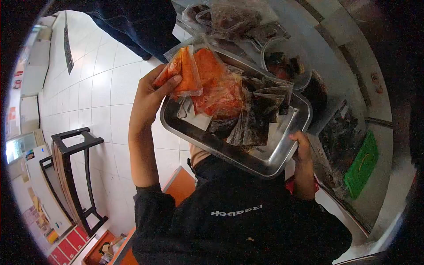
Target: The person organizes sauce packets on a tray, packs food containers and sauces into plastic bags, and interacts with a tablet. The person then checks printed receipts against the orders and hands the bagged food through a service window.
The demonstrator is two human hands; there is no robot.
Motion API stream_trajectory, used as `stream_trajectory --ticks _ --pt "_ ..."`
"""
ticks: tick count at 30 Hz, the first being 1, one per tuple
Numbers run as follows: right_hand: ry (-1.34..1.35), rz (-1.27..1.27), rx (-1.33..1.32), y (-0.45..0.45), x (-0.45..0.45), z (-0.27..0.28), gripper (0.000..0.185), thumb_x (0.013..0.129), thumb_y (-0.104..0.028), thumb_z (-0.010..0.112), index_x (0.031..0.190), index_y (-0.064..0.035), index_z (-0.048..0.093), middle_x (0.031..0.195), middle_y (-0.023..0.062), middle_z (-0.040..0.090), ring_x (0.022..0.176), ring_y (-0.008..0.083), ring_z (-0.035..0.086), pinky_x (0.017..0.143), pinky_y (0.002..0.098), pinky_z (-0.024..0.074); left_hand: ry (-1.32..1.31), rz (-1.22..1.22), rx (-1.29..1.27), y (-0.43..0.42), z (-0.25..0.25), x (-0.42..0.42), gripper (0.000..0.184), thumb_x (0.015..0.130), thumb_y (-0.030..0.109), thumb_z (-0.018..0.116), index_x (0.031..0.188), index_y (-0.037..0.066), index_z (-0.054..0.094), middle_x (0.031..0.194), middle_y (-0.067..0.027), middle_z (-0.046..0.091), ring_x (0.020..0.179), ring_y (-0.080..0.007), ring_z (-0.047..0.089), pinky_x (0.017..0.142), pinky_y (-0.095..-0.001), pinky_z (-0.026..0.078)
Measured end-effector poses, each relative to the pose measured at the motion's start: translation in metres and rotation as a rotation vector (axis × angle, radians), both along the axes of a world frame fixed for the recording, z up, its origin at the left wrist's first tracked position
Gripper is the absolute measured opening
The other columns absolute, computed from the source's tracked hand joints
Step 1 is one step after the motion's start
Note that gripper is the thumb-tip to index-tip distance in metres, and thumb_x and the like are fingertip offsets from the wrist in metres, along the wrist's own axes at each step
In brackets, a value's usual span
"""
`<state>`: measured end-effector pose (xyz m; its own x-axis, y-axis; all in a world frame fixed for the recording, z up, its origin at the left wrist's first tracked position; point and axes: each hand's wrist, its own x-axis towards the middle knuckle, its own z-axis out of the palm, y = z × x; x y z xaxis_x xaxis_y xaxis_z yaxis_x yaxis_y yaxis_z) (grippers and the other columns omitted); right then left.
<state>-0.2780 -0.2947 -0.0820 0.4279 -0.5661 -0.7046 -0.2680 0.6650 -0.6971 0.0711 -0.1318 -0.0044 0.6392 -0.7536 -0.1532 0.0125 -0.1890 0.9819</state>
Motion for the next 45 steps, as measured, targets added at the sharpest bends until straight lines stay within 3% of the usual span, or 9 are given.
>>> stream_trajectory --ticks 9,11,15,22,26,38,41,43,45 --pt "0.043 -0.036 -0.042 0.005 0.008 0.017 0.021 0.071 -0.023 0.06 0.082 -0.0051 0.06 0.078 0.0042 0.057 0.071 0.0183 0.054 0.067 0.0311 0.043 -0.261 0.167 0.019 0.005 0.002 -0.008 0.029 0.085 0.006 0.061 0.112 -0.004 0.058 0.094 -0.0113 0.065 0.083 -0.0133 0.063 0.076 -0.0269 0.05" --pt "0.031 -0.031 -0.055 0.005 0.003 0.014 0.02 0.071 -0.022 0.06 0.081 -0.0049 0.06 0.079 0.0043 0.058 0.071 0.018 0.054 0.067 0.0309 0.0428 -0.717 0.041 0.023 0.008 0.002 -0.023 0.037 0.08 0.002 0.061 0.117 0.0 0.057 0.104 -0.0147 0.065 0.096 -0.0214 0.063 0.085 -0.0327 0.049" --pt "0.012 -0.017 -0.112 0.0 -0.005 0.004 0.019 0.07 -0.022 0.061 0.079 -0.0043 0.06 0.08 0.0053 0.059 0.071 0.0182 0.054 0.068 0.0306 0.0426 -0.867 -0.309 0.111 0.009 -0.007 -0.046 0.046 0.08 0.0 0.056 0.126 0.004 0.05 0.115 -0.0224 0.058 0.104 -0.0385 0.056 0.088 -0.0368 0.045" --pt "0.038 0.011 -0.045 -0.006 -0.017 -0.003 0.021 0.069 -0.022 0.063 0.077 -0.003 0.06 0.078 0.0063 0.059 0.075 0.0196 0.054 0.073 0.0315 0.0418 -0.293 0.029 0.077 0.025 -0.009 -0.044 0.033 0.096 0.015 0.045 0.124 -0.003 0.048 0.11 -0.014 0.06 0.102 -0.016 0.057 0.084 -0.0309 0.049" --pt "0.097 -0.061 -0.132 -0.002 -0.005 0.001 0.015 0.069 -0.02 0.061 0.068 -0.0057 0.055 0.07 0.0047 0.055 0.065 0.0181 0.052 0.061 0.0306 0.0412 0.181 0.153 0.044 0.028 0.011 -0.042 0.036 0.096 0.017 0.046 0.125 -0.003 0.045 0.109 -0.0104 0.059 0.099 -0.0123 0.059 0.083 -0.024 0.05" --pt "0.03 -0.035 -0.119 -0.006 -0.021 -0.021 0.015 0.067 -0.019 0.06 0.071 -0.0045 0.058 0.077 0.006 0.059 0.073 0.018 0.053 0.07 0.0329 0.0407 0.404 0.161 -0.173 0.038 0.008 -0.033 0.032 0.095 0.012 0.047 0.121 -0.007 0.047 0.109 -0.0157 0.06 0.098 -0.0193 0.062 0.083 -0.0307 0.053" --pt "0.046 -0.06 -0.172 -0.003 -0.014 -0.01 0.015 0.068 -0.018 0.059 0.071 -0.004 0.058 0.077 0.0058 0.059 0.071 0.0187 0.053 0.071 0.0332 0.0411 -0.413 0.136 -0.005 0.043 -0.01 -0.035 0.028 0.092 0.005 0.049 0.118 -0.004 0.054 0.113 -0.0148 0.061 0.107 -0.024 0.059 0.087 -0.0313 0.049" --pt "0.097 -0.136 -0.133 0.005 0.004 0.012 0.014 0.068 -0.017 0.059 0.071 -0.0036 0.059 0.075 0.0055 0.059 0.071 0.0195 0.054 0.073 0.0335 0.0414 -1.044 -0.047 -0.036 0.029 -0.019 -0.034 0.034 0.082 -0.005 0.053 0.115 0.0 0.057 0.118 -0.0155 0.059 0.12 -0.0314 0.05 0.106 -0.0419 0.033" --pt "0.076 -0.091 -0.153 0.002 -0.012 -0.007 0.017 0.069 -0.019 0.058 0.07 -0.0026 0.06 0.075 0.0063 0.06 0.07 0.0205 0.055 0.073 0.0342 0.0421 -0.979 -0.27 0.103 0.022 -0.018 -0.048 0.048 0.074 -0.011 0.051 0.121 -0.001 0.051 0.125 -0.0191 0.051 0.125 -0.0343 0.043 0.107 -0.0461 0.03"
